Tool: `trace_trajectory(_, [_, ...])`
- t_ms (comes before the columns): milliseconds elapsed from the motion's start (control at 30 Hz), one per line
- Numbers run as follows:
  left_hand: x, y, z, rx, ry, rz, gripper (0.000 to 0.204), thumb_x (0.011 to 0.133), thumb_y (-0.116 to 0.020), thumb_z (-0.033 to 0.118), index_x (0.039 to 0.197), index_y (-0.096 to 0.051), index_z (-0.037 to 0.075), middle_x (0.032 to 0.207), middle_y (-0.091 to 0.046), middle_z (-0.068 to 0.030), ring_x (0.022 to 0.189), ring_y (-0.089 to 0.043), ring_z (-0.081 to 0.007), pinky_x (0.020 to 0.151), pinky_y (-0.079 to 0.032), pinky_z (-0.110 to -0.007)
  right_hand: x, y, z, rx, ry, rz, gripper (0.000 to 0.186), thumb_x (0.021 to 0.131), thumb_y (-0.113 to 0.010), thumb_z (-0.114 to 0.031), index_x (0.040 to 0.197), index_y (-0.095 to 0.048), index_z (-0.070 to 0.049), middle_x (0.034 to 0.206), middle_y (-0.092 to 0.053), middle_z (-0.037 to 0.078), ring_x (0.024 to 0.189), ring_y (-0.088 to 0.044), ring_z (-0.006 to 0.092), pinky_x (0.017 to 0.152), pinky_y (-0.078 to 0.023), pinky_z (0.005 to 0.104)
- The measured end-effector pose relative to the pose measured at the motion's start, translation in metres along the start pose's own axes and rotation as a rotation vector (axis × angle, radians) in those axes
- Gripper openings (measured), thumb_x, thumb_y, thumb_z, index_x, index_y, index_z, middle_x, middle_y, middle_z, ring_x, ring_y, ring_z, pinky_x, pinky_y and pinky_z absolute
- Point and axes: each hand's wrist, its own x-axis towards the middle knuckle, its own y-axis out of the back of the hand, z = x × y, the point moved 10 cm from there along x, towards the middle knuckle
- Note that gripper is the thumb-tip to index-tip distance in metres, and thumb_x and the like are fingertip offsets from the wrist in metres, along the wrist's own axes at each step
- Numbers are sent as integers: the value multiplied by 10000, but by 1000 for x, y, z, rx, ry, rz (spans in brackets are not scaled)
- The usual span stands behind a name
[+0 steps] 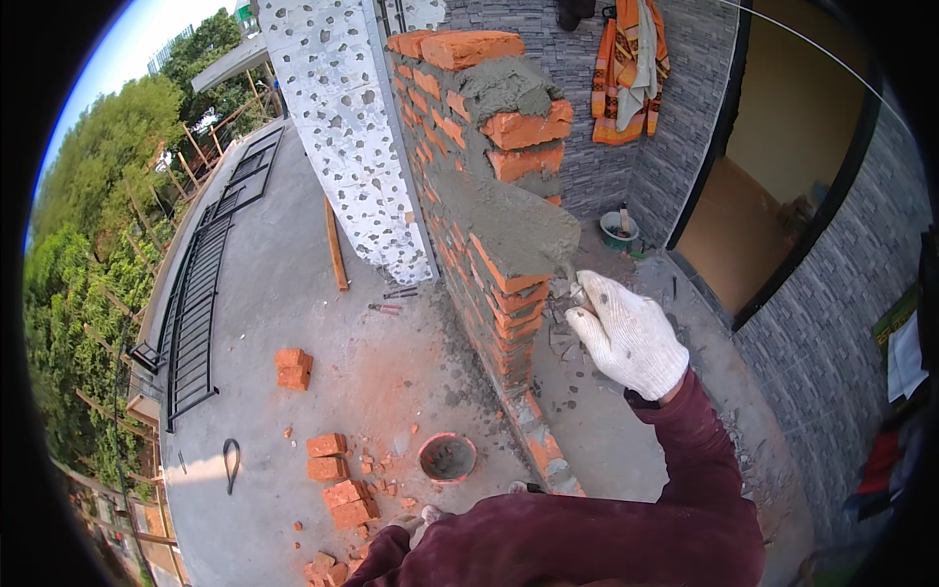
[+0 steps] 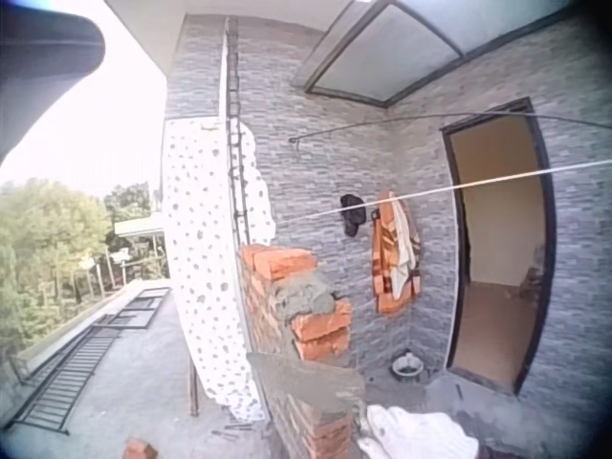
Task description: The person applies mortar to a brick wall using a trowel and places bricks one by one to extend the wall. The person repeatedly scoops mortar from a bucket, spreads it on the wall, and sets bricks in place.
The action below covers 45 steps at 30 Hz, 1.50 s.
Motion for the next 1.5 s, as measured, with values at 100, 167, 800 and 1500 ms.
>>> trace_trajectory(100, [39, 20, 31, 132, -289, 54, 576, 924, -723, 458, 1297, -692, 20, 1210, -742, -122, 1096, -690, -252, 946, -529, -375, 35, 58, -43, -519, 231, 122, 350, 907, -668, -161, 1189, -597, 33, 893, -656, 148, 713, -701, 281, 598, -563, 379])
trace_trajectory(167, [49, 30, 46, 95, -277, 95, 520, 946, -705, 407, 1301, -695, 27, 1236, -737, -121, 1145, -679, -246, 989, -512, -369, 63, 66, -68, -788, 288, 52, 435, 866, -700, -128, 1241, -585, 62, 914, -666, 152, 756, -714, 277, 616, -569, 361])
trace_trajectory(800, [163, 73, 83, -125, -455, -62, 477, 924, -757, 345, 1230, -715, -19, 1129, -757, -115, 1065, -692, -212, 947, -529, -358, 191, 111, -90, -1236, -135, -362, 303, 990, -622, -284, 1143, -703, -36, 920, -741, 184, 898, -730, 370, 844, -590, 450])
trace_trajectory(1500, [93, 106, 77, 26, -345, 72, 576, 933, -721, 429, 1304, -681, -9, 1219, -738, -166, 1146, -683, -264, 990, -513, -358, 26, -37, 20, 987, -553, 239, 433, 1067, -540, -322, 1362, -554, -5, 793, -596, 33, 521, -524, 77, 417, -432, 227])
